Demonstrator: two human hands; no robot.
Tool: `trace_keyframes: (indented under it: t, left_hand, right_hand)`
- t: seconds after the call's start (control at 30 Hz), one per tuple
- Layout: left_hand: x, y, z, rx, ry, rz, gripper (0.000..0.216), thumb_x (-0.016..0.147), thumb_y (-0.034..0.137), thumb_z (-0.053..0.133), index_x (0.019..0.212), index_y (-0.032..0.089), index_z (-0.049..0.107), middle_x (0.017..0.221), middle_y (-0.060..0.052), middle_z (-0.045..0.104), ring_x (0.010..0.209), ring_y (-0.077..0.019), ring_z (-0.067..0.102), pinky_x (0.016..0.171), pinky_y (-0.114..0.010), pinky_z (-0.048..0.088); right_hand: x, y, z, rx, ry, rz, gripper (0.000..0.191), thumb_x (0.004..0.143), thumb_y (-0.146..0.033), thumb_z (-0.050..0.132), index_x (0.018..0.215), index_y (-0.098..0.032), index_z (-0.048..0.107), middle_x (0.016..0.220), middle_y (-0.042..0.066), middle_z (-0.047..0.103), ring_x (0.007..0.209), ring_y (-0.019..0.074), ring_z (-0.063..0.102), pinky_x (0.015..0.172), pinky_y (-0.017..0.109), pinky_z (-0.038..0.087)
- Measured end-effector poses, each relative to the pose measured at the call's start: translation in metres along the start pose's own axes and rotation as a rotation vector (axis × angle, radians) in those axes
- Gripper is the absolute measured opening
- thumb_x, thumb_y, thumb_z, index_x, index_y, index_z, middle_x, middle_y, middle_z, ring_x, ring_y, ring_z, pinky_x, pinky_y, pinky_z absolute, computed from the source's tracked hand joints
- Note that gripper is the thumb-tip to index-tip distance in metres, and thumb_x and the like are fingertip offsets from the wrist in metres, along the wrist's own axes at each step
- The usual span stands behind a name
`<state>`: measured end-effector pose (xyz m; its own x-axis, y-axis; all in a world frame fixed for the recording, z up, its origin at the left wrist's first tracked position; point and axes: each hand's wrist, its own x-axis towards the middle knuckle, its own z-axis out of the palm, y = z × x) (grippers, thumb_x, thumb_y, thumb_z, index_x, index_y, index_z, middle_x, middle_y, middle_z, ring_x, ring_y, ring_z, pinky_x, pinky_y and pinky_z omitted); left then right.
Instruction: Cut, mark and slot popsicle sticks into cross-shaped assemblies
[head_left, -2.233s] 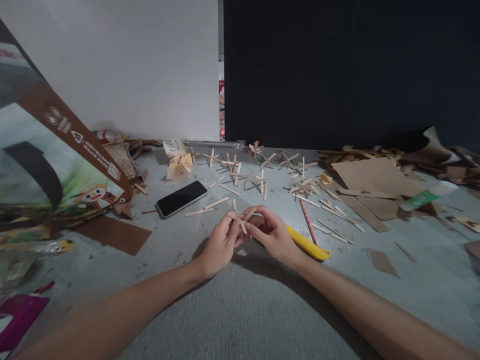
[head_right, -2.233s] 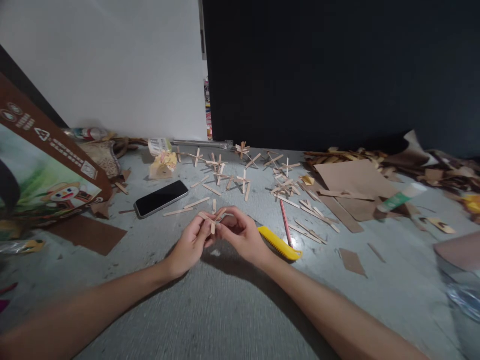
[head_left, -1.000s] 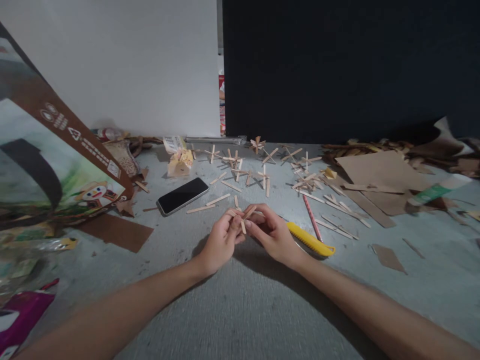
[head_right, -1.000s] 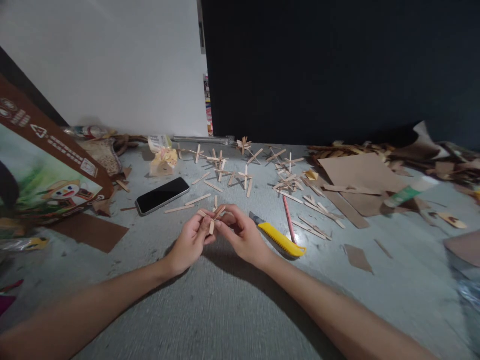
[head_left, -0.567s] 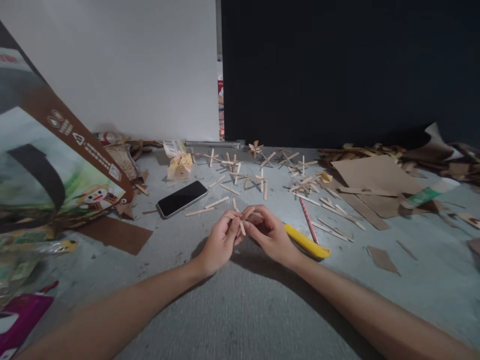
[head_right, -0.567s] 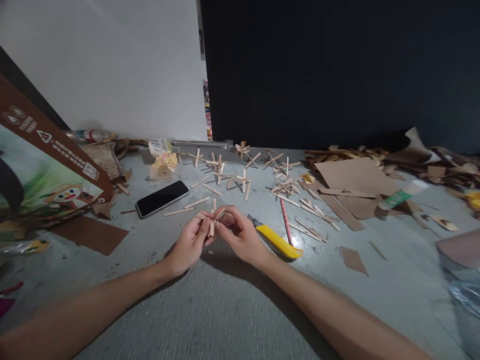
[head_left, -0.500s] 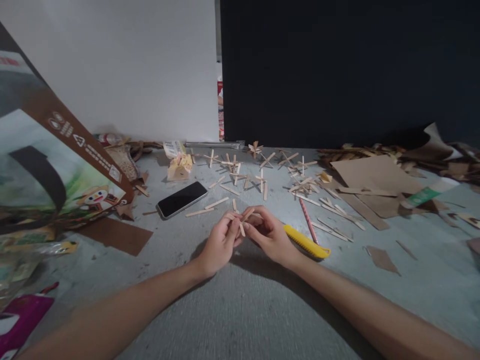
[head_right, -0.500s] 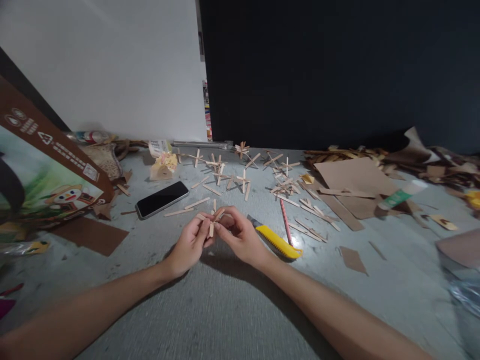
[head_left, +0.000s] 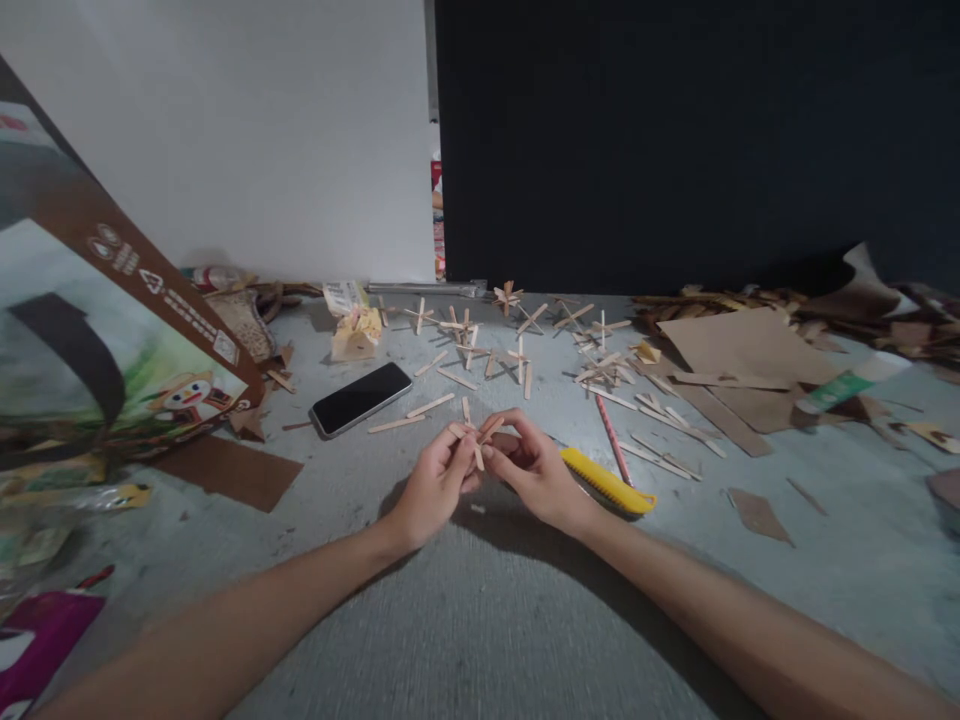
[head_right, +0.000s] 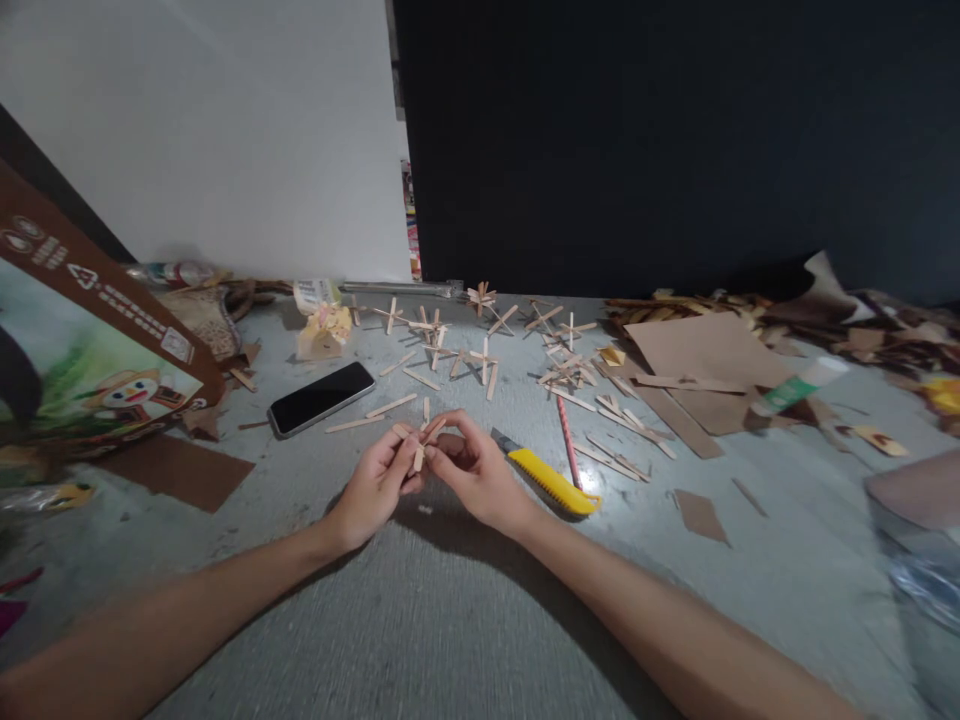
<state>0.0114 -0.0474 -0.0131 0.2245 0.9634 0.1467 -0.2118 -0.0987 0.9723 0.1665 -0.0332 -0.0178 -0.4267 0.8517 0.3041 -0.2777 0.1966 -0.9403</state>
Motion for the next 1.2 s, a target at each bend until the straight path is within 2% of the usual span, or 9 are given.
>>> trace_keyframes:
  t: [0.27,0.43,0.6,0.73,0.87,1.0,1.13,1.2]
  left_hand:
    - [-0.001,-0.002,-0.003,0.001,-0.025,0.013,0.052,0.092,0.070,0.064,0.086,0.019,0.052,0.064,0.009,0.039,0.050,-0.0063,0.032,0.047,-0.019,0.028]
    - [-0.001,-0.003,-0.004,0.011,-0.025,0.013,0.051,0.093,0.070,0.061,0.093,0.019,0.054,0.061,0.009,0.039,0.048,-0.0070,0.035,0.048,-0.021,0.027]
    - [-0.001,-0.002,-0.003,0.037,-0.009,0.033,0.054,0.092,0.073,0.060,0.091,0.020,0.054,0.062,0.009,0.041,0.049,-0.0074,0.037,0.048,-0.022,0.030]
    - [-0.002,-0.004,-0.002,0.066,0.028,0.050,0.052,0.094,0.071,0.060,0.100,0.019,0.057,0.063,0.007,0.048,0.051,-0.0098,0.045,0.051,-0.023,0.036]
    - [-0.001,-0.005,-0.003,0.148,0.079,0.056,0.052,0.095,0.065,0.062,0.118,0.019,0.060,0.071,0.003,0.061,0.062,-0.0134,0.056,0.059,-0.026,0.046]
    - [0.004,0.001,-0.010,0.218,0.068,0.070,0.042,0.095,0.056,0.066,0.109,0.017,0.069,0.085,-0.003,0.070,0.074,-0.0158,0.063,0.070,-0.028,0.052]
    - [0.011,0.007,-0.021,0.326,0.036,0.141,0.030,0.091,0.045,0.072,0.101,0.017,0.075,0.086,-0.005,0.073,0.078,-0.0172,0.068,0.076,-0.029,0.055]
    - [0.014,0.008,-0.025,0.355,0.040,0.169,0.027,0.089,0.042,0.075,0.099,0.017,0.076,0.090,-0.006,0.075,0.080,-0.0175,0.069,0.080,-0.031,0.057]
  right_hand:
    - [0.000,0.001,-0.003,-0.067,-0.022,-0.072,0.025,0.101,-0.046,0.066,0.110,-0.026,0.054,0.081,-0.002,0.062,0.069,0.0135,0.058,0.064,0.026,0.046]
    - [-0.001,0.006,-0.005,-0.179,-0.005,-0.091,0.024,0.102,-0.046,0.063,0.111,-0.026,0.055,0.080,-0.002,0.060,0.071,0.0151,0.058,0.066,0.028,0.046]
    - [-0.001,0.007,-0.005,-0.197,0.024,-0.100,0.024,0.102,-0.045,0.064,0.113,-0.026,0.056,0.081,-0.002,0.061,0.072,0.0153,0.060,0.069,0.029,0.048]
    - [0.000,0.005,-0.006,-0.192,0.041,-0.080,0.028,0.101,-0.048,0.065,0.115,-0.025,0.059,0.081,-0.001,0.064,0.072,0.0169,0.064,0.071,0.032,0.053]
    - [-0.001,0.004,-0.009,-0.267,0.184,-0.112,0.029,0.100,-0.046,0.066,0.118,-0.024,0.065,0.077,-0.001,0.066,0.070,0.0168,0.065,0.068,0.030,0.053]
    - [-0.002,0.006,-0.012,-0.358,0.252,-0.169,0.023,0.100,-0.043,0.067,0.112,-0.024,0.069,0.084,0.002,0.072,0.076,0.0184,0.069,0.072,0.031,0.056]
    - [-0.002,0.008,-0.013,-0.478,0.290,-0.267,0.018,0.101,-0.039,0.065,0.110,-0.024,0.070,0.097,0.005,0.076,0.086,0.0201,0.071,0.080,0.035,0.057]
    - [-0.002,0.009,-0.014,-0.515,0.312,-0.291,0.017,0.101,-0.038,0.065,0.109,-0.024,0.070,0.097,0.005,0.076,0.085,0.0201,0.070,0.080,0.035,0.057]
